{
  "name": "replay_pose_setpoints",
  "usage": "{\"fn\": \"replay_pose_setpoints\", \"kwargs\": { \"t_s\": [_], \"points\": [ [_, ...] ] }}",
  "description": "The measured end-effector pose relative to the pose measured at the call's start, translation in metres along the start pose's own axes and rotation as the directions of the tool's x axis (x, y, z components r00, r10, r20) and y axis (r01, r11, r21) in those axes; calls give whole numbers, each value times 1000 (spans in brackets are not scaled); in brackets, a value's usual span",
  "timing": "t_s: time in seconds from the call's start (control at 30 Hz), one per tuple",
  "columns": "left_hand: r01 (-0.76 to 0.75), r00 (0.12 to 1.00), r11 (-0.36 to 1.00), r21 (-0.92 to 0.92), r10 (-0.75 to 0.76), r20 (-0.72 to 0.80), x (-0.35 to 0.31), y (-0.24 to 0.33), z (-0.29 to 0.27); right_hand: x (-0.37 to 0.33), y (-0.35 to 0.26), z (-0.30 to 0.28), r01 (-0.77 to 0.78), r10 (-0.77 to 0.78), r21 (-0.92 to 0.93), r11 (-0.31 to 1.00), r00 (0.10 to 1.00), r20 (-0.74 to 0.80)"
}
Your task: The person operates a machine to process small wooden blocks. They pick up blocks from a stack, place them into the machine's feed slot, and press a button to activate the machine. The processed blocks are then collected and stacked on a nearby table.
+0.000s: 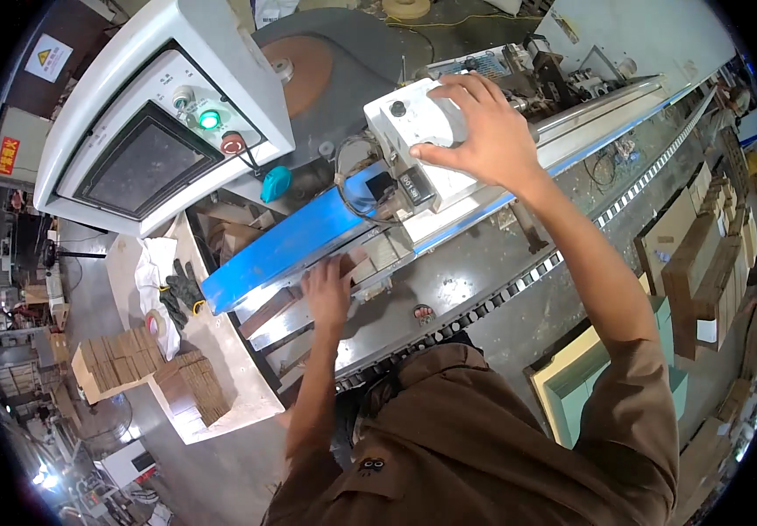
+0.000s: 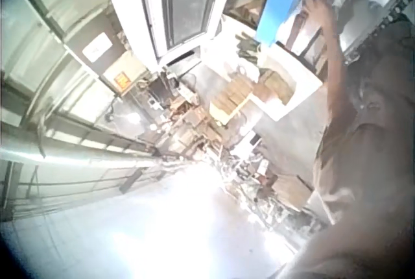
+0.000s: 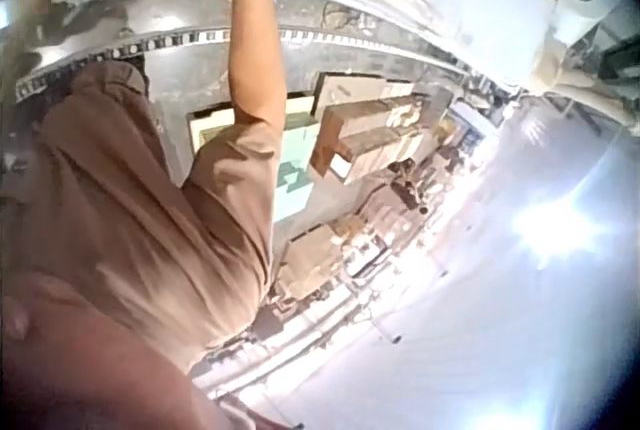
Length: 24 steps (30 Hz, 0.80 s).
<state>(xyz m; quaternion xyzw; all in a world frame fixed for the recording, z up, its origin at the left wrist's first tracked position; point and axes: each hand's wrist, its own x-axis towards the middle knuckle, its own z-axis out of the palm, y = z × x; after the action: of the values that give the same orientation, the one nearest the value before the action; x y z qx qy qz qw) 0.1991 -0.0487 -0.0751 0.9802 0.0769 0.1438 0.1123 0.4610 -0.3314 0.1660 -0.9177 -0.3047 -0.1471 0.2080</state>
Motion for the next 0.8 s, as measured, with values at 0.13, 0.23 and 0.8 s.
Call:
{"fn": "replay_pose_setpoints", "kwargs": {
  "t_s": [0.13, 0.23, 0.8],
  "points": [
    [-32, 995, 999, -5, 31, -97, 12, 6, 73, 1, 1, 0, -8, 8, -13, 1000, 1000, -2],
    [-101, 980, 995, 28, 104, -168, 20, 6, 84, 2, 1, 0, 5, -5, -26, 1000, 1000, -5],
    [-166, 986, 984, 68, 163, 37, 26, 20, 63, -2, 1, 6, 62, -69, -65, 996, 990, -123]
  ]
}}
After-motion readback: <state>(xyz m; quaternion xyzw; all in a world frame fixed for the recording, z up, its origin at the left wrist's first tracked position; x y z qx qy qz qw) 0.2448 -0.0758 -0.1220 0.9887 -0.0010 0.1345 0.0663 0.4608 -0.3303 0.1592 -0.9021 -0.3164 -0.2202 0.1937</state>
